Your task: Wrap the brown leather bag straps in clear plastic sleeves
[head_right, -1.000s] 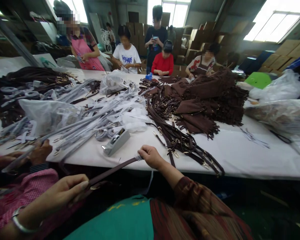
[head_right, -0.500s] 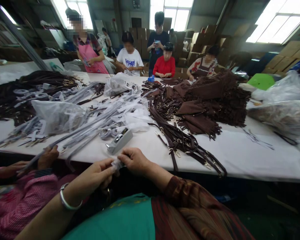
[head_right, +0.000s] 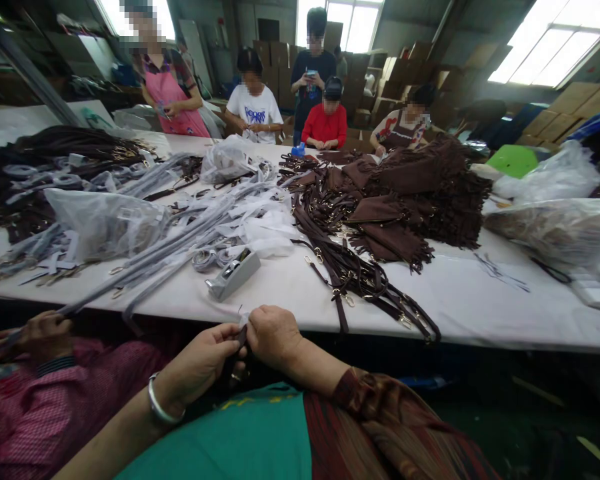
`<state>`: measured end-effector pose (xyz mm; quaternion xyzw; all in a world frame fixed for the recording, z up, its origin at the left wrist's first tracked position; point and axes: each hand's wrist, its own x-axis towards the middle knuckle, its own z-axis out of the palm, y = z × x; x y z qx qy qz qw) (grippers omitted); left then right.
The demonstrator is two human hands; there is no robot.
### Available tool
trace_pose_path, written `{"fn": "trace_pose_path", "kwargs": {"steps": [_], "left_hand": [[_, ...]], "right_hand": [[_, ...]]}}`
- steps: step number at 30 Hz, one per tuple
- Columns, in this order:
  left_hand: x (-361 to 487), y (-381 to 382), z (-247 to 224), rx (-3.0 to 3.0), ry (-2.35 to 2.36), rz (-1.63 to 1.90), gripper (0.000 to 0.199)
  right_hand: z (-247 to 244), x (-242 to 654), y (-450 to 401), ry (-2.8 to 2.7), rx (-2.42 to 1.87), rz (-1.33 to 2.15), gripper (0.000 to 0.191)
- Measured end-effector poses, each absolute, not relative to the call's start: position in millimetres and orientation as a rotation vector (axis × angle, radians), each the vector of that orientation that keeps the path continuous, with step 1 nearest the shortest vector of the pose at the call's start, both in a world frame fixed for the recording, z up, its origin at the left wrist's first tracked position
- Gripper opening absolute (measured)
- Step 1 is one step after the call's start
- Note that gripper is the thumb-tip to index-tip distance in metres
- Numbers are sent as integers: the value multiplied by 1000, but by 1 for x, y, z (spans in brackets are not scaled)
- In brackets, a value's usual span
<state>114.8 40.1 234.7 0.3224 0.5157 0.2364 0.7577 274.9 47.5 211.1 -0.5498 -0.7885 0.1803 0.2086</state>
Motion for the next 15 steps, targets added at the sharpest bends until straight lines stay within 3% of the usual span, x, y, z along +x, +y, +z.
{"fn": "trace_pose_path", "kwargs": {"steps": [3, 10, 15], "left_hand": [[119, 40, 230, 697, 1105, 596, 29], [125, 41, 196, 862, 1429, 720, 65], [117, 46, 180, 1023, 1389, 787, 66]], "right_hand": [[203, 271, 40, -2126, -1408, 693, 14], [182, 262, 35, -840, -1485, 1974, 10], [185, 266, 47, -480, -1268, 2036, 10]]}}
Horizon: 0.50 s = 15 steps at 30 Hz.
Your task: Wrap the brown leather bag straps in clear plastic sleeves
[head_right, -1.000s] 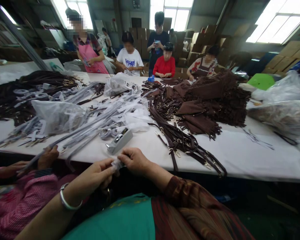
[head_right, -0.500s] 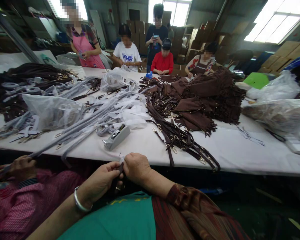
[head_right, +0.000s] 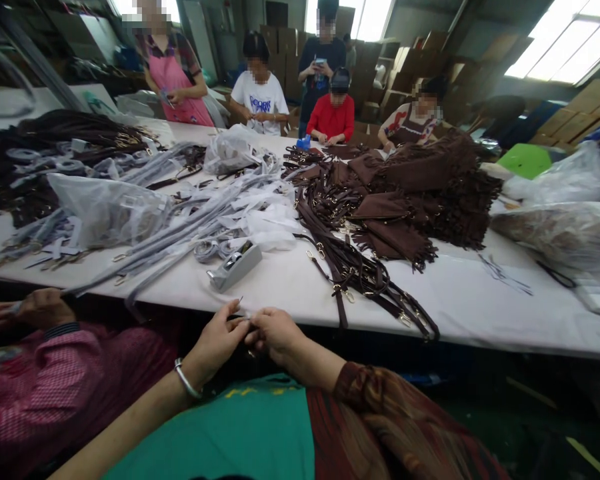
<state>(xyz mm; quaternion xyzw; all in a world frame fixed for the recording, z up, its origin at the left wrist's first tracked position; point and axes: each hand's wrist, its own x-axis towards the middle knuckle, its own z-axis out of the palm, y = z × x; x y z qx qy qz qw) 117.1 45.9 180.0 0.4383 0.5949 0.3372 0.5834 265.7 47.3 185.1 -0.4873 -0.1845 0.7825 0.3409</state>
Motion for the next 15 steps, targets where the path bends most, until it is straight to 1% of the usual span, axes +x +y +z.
{"fn": "trace_pose_path", "kwargs": {"steps": [4, 6, 9, 11, 13, 15], "left_hand": [[89, 42, 167, 1165, 937, 444, 47], [72, 34, 159, 1214, 910, 347, 39], [47, 24, 157, 1220, 1023, 321, 35], [33, 21, 170, 1191, 1067, 348, 34], [20, 21, 192, 1164, 1099, 380, 35], [12, 22, 216, 1146, 1150, 367, 36]], "right_hand": [[199, 283, 66, -362, -1079, 1894, 14], [202, 297, 77, -314, -1054, 1805, 15], [199, 315, 89, -263, -1056, 1687, 13], [193, 320, 90, -257, -1096, 1647, 13], [185, 320, 86, -287, -1198, 1647, 14], [178, 317, 81, -445, -1338, 1667, 16]]}}
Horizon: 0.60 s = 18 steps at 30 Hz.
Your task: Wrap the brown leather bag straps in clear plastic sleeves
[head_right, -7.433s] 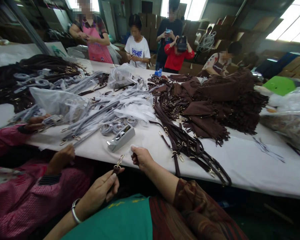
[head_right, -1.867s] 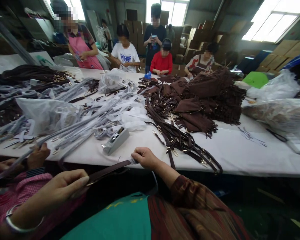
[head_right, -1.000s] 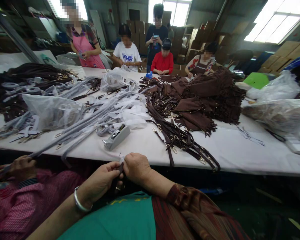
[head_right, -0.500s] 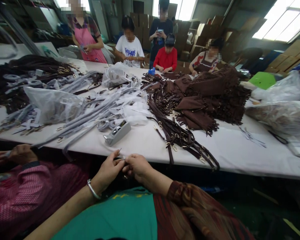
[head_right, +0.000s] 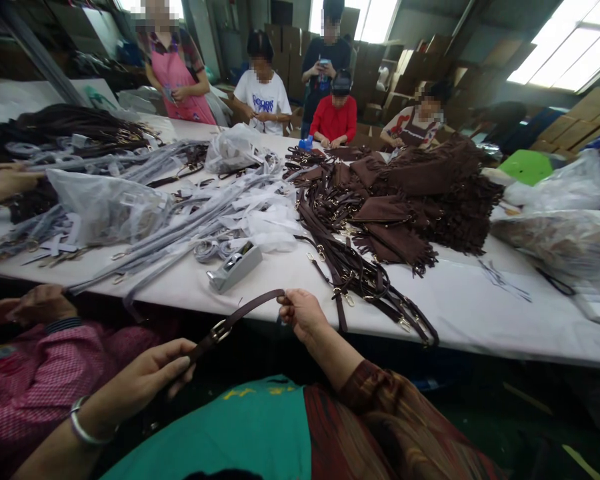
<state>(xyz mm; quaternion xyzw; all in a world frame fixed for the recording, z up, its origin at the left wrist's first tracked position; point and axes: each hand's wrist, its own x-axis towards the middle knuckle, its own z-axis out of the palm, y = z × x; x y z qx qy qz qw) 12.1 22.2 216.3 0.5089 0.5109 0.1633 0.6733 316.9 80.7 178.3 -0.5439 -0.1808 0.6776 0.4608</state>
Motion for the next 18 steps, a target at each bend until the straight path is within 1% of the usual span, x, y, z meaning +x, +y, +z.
{"fn": "trace_pose_path", "kwargs": {"steps": [1, 3, 5, 7, 11, 15, 18], "left_hand": [[10, 23, 227, 1138, 1188, 340, 37], [10, 23, 244, 1123, 1285, 277, 43], [17, 23, 251, 1138, 1371, 231, 46], [31, 22, 252, 1197, 1401, 226, 45], [67, 19, 244, 1176, 1310, 293, 38], [89, 15, 229, 919, 1198, 332, 43], [94, 13, 218, 786, 1162, 370, 44]], "right_hand": [[176, 315, 78, -598, -1418, 1642, 17], [174, 313, 75, -1028, -1545, 1462, 18], [176, 309, 75, -1414, -1600, 1193, 15], [182, 304, 74, -1621, -1607, 1045, 13], [193, 287, 65, -1742, -1609, 1061, 14], [193, 276, 53, -1808, -1579, 1115, 13], [191, 276, 49, -1802, -1531, 1104, 17]]}}
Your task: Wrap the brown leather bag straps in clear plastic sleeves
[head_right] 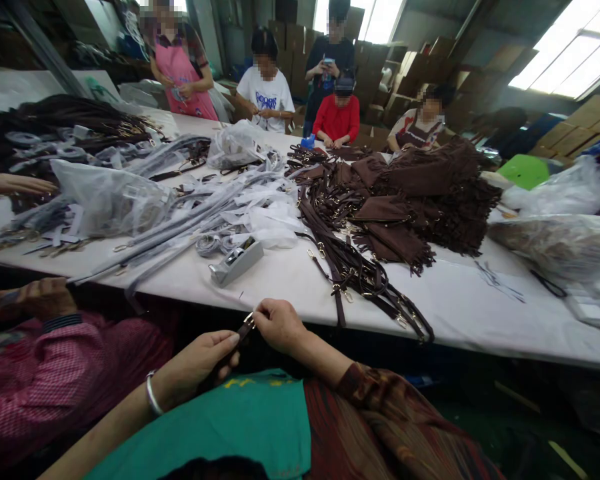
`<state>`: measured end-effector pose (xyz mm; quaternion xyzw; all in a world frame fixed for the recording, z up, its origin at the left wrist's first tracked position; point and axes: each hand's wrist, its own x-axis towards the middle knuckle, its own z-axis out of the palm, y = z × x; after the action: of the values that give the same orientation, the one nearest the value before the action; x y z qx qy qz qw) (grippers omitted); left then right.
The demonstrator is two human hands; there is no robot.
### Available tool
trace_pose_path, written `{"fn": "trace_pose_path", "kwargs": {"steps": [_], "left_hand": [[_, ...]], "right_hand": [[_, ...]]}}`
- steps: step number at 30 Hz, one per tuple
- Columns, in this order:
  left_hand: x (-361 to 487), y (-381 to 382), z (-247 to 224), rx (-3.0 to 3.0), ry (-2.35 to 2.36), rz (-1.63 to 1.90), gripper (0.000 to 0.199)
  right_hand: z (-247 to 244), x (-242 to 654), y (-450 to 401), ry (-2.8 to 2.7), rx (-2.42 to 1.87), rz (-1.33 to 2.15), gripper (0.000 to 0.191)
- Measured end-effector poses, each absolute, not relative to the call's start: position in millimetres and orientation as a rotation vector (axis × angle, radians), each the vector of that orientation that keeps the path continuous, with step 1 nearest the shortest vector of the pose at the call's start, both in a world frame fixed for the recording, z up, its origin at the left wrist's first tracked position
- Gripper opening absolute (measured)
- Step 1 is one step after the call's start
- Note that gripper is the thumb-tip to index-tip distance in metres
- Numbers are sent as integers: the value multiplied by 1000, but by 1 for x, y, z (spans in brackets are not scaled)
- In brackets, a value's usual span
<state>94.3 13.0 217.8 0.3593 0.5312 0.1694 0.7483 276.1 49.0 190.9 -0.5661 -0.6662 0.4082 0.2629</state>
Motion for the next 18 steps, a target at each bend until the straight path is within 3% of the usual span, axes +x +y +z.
{"fn": "trace_pose_path", "kwargs": {"steps": [8, 18], "left_hand": [[99, 21, 201, 456, 980, 550, 29], [92, 22, 202, -104, 653, 751, 17]], "right_hand": [[183, 284, 43, -1798, -1471, 1052, 22], [175, 274, 47, -2056, -1450, 604, 19]]}}
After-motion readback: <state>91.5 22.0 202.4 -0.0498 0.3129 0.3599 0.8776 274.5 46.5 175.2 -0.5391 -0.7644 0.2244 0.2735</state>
